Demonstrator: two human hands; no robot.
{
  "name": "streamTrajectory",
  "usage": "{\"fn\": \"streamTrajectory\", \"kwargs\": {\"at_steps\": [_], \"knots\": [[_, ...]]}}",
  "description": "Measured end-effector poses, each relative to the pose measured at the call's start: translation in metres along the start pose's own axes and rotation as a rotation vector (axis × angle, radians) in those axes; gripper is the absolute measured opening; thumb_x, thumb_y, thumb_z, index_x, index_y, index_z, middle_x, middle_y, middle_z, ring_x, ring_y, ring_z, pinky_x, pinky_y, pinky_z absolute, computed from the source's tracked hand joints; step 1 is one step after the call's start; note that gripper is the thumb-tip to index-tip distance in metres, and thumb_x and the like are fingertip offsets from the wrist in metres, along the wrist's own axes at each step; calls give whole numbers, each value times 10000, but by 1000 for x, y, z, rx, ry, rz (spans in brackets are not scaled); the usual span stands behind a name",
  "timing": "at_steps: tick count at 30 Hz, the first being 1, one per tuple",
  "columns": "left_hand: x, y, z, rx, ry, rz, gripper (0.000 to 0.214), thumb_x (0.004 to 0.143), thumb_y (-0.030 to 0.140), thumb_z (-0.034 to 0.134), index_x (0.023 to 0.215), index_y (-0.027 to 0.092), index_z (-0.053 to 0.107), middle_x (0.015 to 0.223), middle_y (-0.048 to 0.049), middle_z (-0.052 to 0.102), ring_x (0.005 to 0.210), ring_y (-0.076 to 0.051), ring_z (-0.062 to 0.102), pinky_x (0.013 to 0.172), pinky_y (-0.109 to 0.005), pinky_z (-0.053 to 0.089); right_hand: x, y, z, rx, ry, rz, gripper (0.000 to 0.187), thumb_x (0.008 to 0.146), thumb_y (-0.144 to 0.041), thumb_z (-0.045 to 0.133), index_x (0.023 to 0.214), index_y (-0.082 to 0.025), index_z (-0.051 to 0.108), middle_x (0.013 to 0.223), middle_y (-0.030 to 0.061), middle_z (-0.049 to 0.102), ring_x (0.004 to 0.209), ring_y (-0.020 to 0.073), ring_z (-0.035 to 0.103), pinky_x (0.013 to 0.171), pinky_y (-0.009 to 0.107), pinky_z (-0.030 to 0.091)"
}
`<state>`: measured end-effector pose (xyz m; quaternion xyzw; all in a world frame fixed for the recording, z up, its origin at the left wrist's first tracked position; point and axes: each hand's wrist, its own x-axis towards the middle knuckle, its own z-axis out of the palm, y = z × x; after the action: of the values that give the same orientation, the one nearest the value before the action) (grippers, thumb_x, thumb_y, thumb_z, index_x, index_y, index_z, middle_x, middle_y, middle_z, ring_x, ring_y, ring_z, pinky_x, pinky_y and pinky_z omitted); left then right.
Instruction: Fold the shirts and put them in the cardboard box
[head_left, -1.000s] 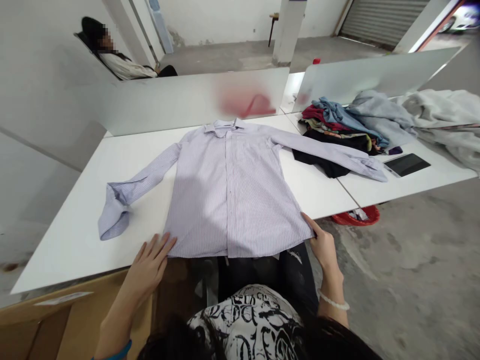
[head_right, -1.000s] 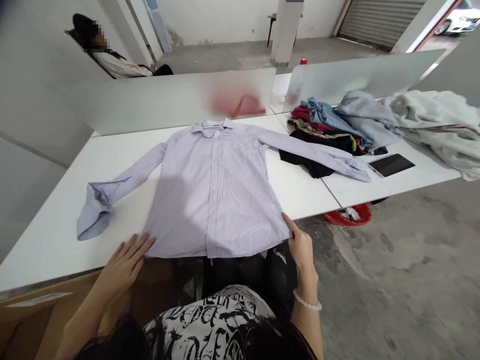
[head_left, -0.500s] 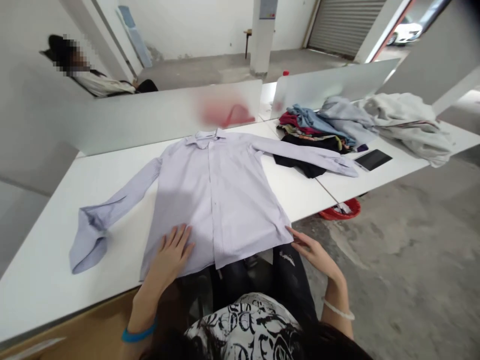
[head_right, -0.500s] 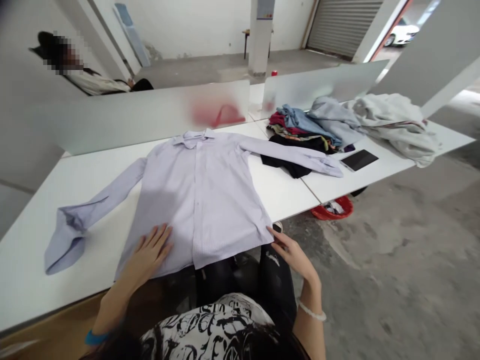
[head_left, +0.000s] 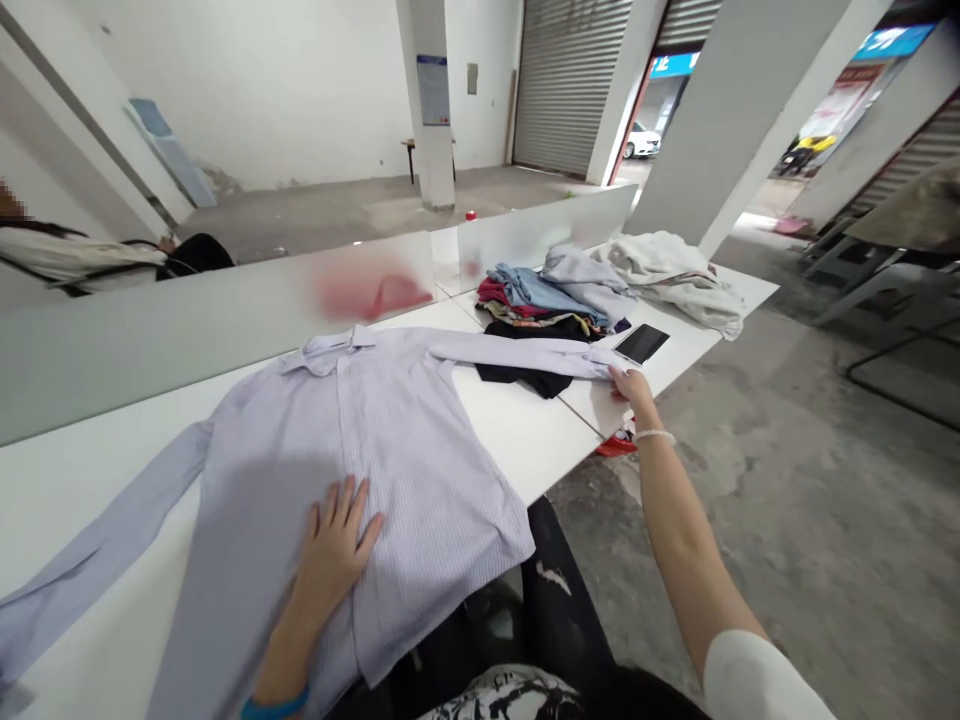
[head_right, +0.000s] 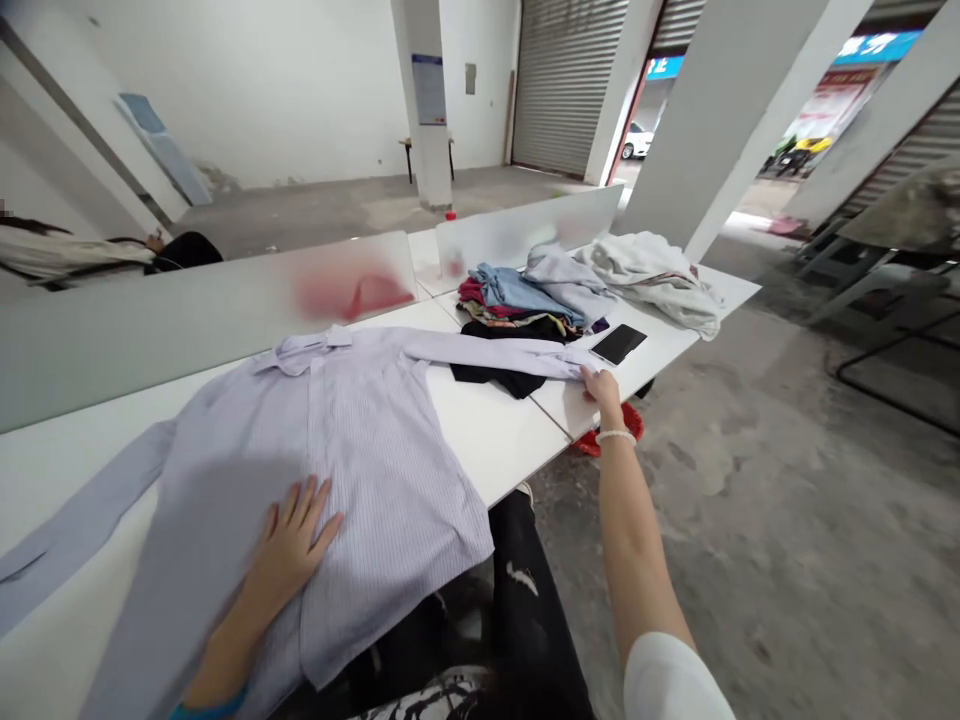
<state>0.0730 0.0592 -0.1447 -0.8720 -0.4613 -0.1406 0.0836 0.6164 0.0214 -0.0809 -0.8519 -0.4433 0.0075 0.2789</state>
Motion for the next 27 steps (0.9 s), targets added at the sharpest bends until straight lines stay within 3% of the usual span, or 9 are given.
{"fn": "streamTrajectory", "kwargs": {"at_steps": [6,11,15,17,19,21,23,25,27], "knots": [[-15,-4,7,19,-58,-71,587,900,466,329,1386,151,423,1443,-135,405,1357,-321,311,1065,-544,292,29,27,19,-13,-192,69,356,792,-85,516,1127,-98,635,680,35,622,592,136,561,611,254,453],[-15,-5,8,17,-90,-67,614,902,479,317,1405,136,390,1464,-134,365,1372,-320,279,1075,-552,272,27,34,19,-58,-113,-7,305,737,-121,562,1011,-110,694,1066,167,608,950,254,580,818,356,452],[-18,-8,10,14,-89,-66,621,896,491,309,1406,147,394,1458,-125,379,1373,-310,283,1079,-546,271,59,33,-11,52,0,-144,210,788,-112,473,869,-148,664,1148,138,608,1063,239,552,875,352,438],[-20,-10,12,16,-97,-68,626,886,498,311,1406,159,397,1460,-110,378,1377,-298,277,1093,-528,258,77,37,-29,152,-45,-139,271,817,-92,411,970,-146,627,1062,116,660,978,195,600,846,314,452],[-21,-13,14,14,-99,-74,637,877,503,306,1409,164,395,1463,-99,374,1384,-291,263,1101,-518,249,84,45,-38,188,-220,-145,296,827,-126,448,1087,-137,589,1071,120,669,965,189,618,839,299,462],[-22,-17,16,16,-110,-83,644,869,502,304,1414,170,388,1466,-88,369,1388,-288,254,1100,-522,252,75,55,-32,158,-453,-198,380,799,-208,562,1175,-156,567,1183,123,629,1051,216,600,880,308,462],[-22,-20,19,17,-148,-79,652,858,500,320,1422,177,374,1467,-79,362,1387,-288,255,1093,-530,266,53,67,-15,91,-543,-242,530,737,-298,664,1243,-196,546,1318,121,541,1195,268,519,952,359,438],[-23,-22,22,18,-179,-75,654,848,493,326,1421,181,375,1462,-74,369,1384,-290,260,1085,-541,276,30,77,6,33,-473,-259,600,714,-361,691,1274,-218,530,1398,124,459,1301,306,407,1008,426,395],[-27,-23,25,21,-180,-69,631,844,480,313,1397,196,422,1441,-77,404,1381,-296,266,1079,-561,273,12,83,21,22,-337,-251,490,764,-356,641,1222,-200,565,1395,137,458,1322,305,378,1029,465,363]]}}
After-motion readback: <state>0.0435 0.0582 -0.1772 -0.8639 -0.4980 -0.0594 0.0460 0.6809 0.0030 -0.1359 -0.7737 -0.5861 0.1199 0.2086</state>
